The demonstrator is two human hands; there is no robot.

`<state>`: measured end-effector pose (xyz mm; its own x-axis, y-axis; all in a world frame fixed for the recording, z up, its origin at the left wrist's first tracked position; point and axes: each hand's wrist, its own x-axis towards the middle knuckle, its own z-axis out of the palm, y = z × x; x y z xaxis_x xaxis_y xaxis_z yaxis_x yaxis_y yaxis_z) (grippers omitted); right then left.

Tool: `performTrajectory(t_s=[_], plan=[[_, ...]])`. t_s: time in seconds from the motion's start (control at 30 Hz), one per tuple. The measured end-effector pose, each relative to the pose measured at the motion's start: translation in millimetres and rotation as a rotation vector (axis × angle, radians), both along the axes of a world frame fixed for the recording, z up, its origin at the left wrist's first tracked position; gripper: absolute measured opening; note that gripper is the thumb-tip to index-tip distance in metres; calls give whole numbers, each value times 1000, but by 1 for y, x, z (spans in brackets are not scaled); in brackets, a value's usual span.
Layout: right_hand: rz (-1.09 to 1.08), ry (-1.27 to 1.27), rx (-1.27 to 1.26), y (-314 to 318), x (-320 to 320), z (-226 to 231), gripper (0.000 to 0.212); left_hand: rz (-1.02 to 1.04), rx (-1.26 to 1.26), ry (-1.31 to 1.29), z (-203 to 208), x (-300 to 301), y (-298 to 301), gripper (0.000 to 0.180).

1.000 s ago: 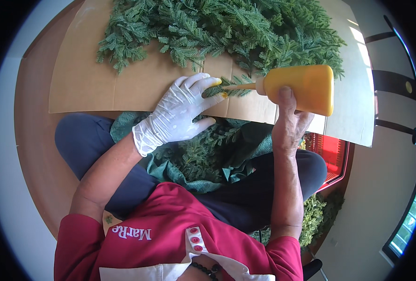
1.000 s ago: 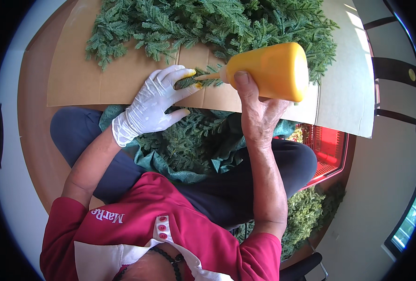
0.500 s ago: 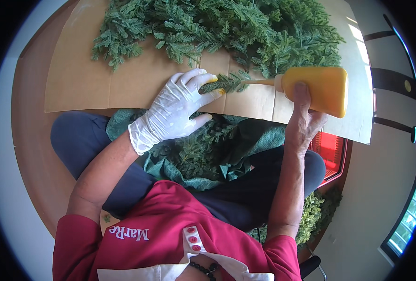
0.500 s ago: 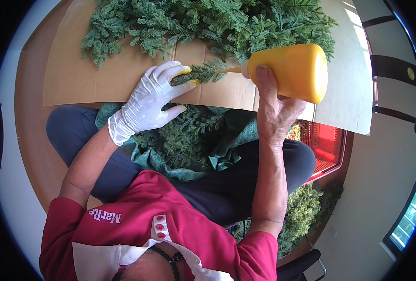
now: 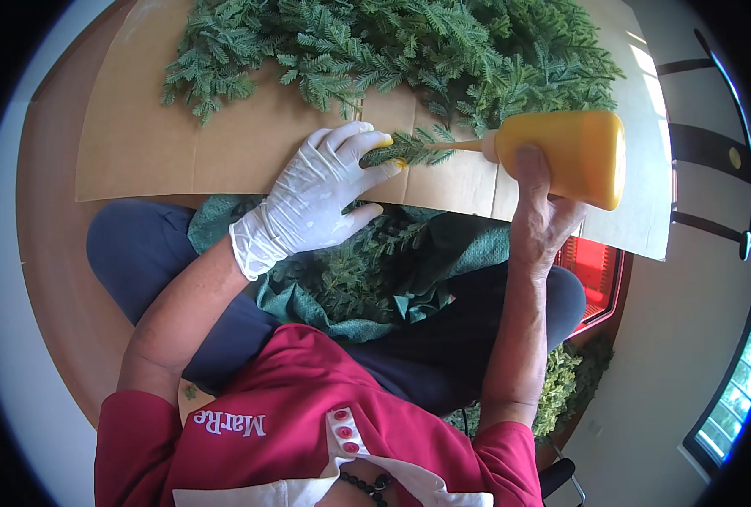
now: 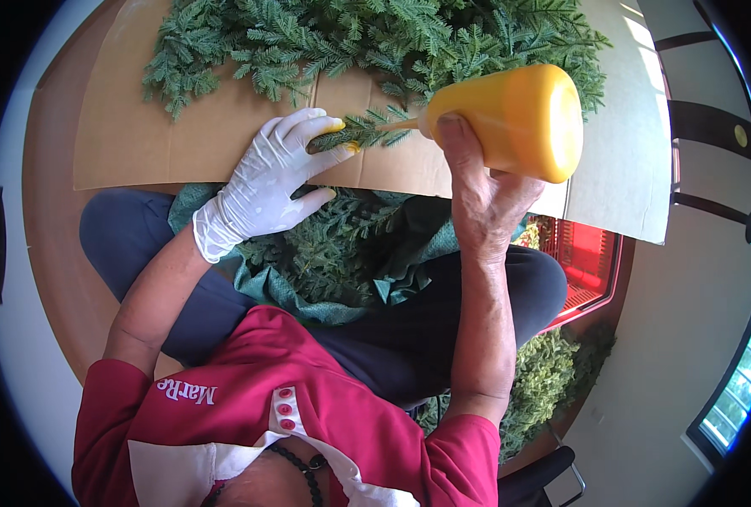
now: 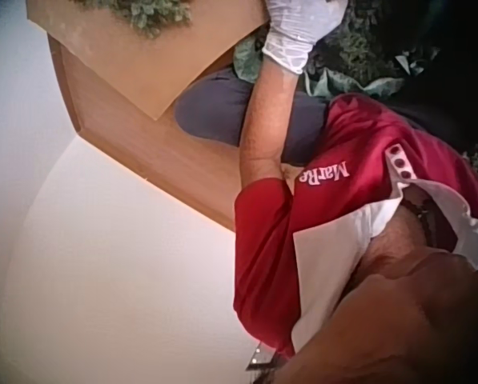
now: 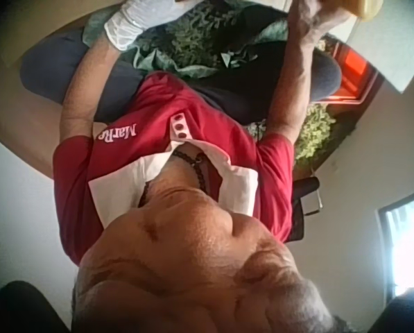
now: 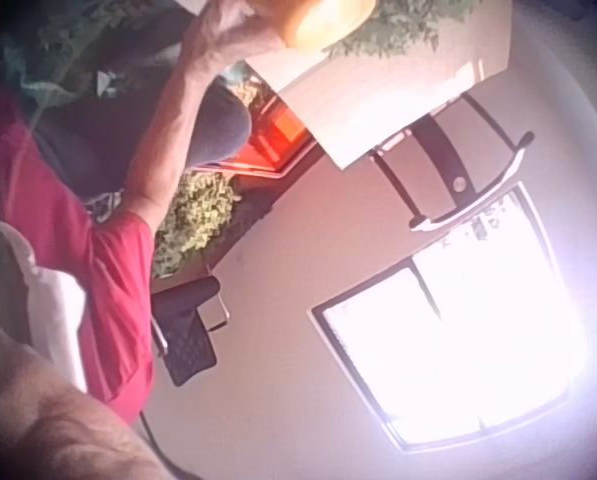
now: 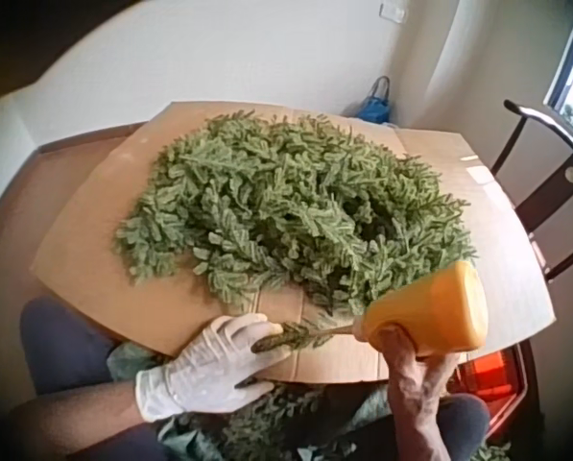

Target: Applying adhesive or liquid from a squeeze bottle to evergreen branches laid on a cardboard surface.

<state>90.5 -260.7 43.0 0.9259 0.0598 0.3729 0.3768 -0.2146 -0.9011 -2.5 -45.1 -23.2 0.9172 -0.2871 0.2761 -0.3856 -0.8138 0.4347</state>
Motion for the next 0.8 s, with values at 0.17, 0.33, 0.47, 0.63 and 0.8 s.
performTrajectory(t_s=[0.17,0.33,0.47,0.63,0.8], plan=[[-71,27,27,-10,6,3,28,-1,8,1,1,0,0,60],[-79,8,14,-12,5,5,27,2,4,-8,1,0,-2,60],[-27,-28,26,-10,0,7,25,5,1,-11,1,0,-2,60],[-21,-81,-57,-9,0,15,24,18,1,18,0,0,-2,59],[-29,42,239,-9,6,5,25,-6,2,-33,-1,3,-4,55]])
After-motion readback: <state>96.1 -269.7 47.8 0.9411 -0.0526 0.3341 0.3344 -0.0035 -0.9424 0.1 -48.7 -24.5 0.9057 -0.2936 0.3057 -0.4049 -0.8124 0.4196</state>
